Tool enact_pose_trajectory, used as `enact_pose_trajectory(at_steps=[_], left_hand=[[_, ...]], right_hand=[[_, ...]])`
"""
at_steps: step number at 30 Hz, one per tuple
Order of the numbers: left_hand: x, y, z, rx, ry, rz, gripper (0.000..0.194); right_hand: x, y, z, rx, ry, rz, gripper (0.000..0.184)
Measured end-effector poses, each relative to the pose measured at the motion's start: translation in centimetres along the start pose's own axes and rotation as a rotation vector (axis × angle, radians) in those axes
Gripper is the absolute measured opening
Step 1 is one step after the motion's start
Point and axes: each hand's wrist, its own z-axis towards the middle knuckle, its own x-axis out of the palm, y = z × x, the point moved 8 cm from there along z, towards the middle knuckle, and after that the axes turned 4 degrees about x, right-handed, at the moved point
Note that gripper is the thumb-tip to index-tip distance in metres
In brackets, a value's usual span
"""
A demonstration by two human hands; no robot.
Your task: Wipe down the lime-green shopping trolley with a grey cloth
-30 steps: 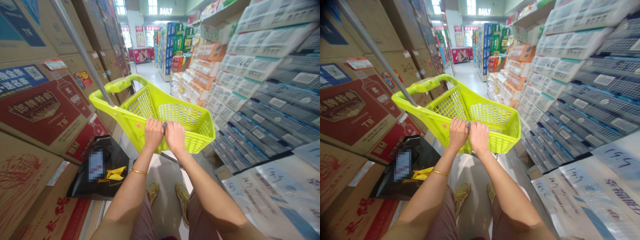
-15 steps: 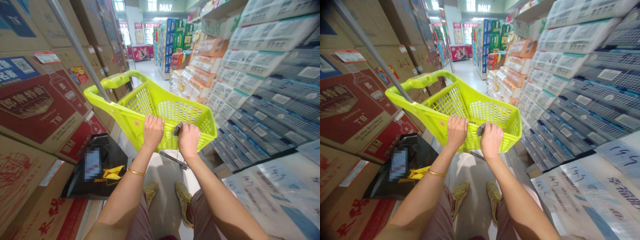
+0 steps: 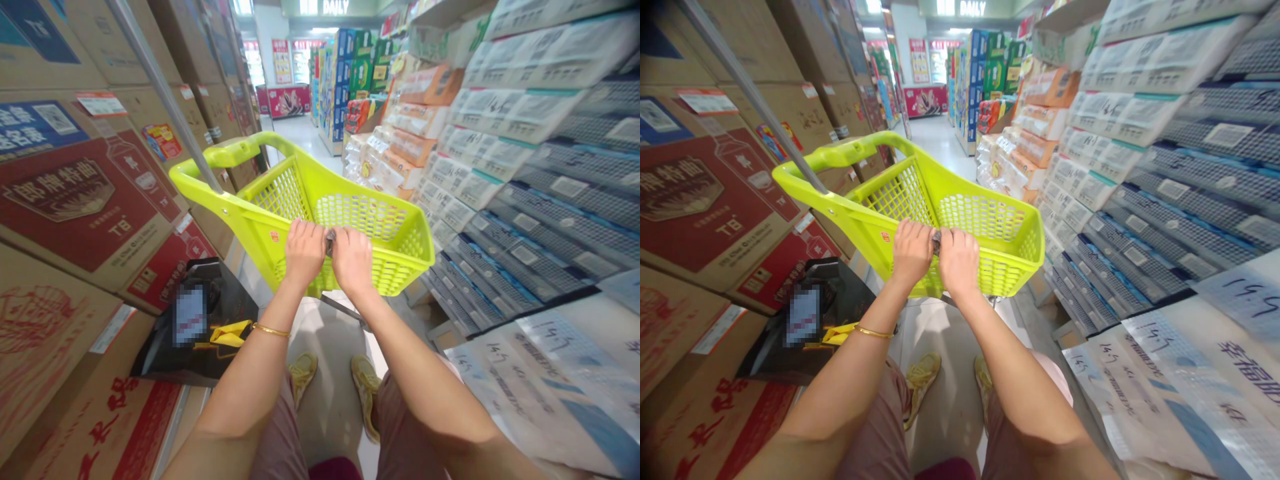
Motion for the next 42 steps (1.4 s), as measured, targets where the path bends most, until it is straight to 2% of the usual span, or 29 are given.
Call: enact_pose_trajectory(at_steps=[4, 10, 13, 20, 24, 29, 36, 40, 42], left_hand=[[0.1, 0.2, 0.1, -0.003, -0.007, -0.022, 0.033], [0.2, 0.0, 0.1, 0.001, -0.032, 0.006, 0.034], [0.1, -0.3, 0.1, -0.016, -0.051, 0.035, 0.034], [0.5, -0.2, 0.0, -0.04, -0.045, 0.039, 0.031], [0.4, -0.1, -0.1, -0.019, -0.031, 0.064, 0.029], [0.0, -0.2, 0.0, 0.006, -0.024, 0.047, 0.033], [0.1, -0.1, 0.2, -0.011, -0.045, 0.027, 0.034], [-0.1, -0.6, 0.3, -0.013, -0.053, 0.033, 0.032], [0.0, -1.7, 0.4, 0.039, -0.047, 0.029, 0.029]], right_hand=[[-0.8, -2.3, -0.8, 0.046, 0.008, -0.065, 0.035], [-2.5, -5.8, -1.7, 0.198, -0.029, -0.127, 0.033], [-2.4, -5.1, -1.6, 0.204, -0.072, -0.088, 0.032], [-0.3, -0.1, -0.3, 0.085, -0.141, 0.111, 0.031], [0.1, 0.5, 0.0, 0.052, -0.127, 0.111, 0.032], [-0.5, -1.1, -0.7, -0.001, -0.067, 0.026, 0.032], [-2.1, -5.7, -2.0, 0.093, -0.06, -0.061, 0.032], [-2.1, -6.0, -1.7, 0.151, -0.057, -0.028, 0.031], [-1.9, -5.8, -1.4, 0.189, -0.059, -0.014, 0.031]])
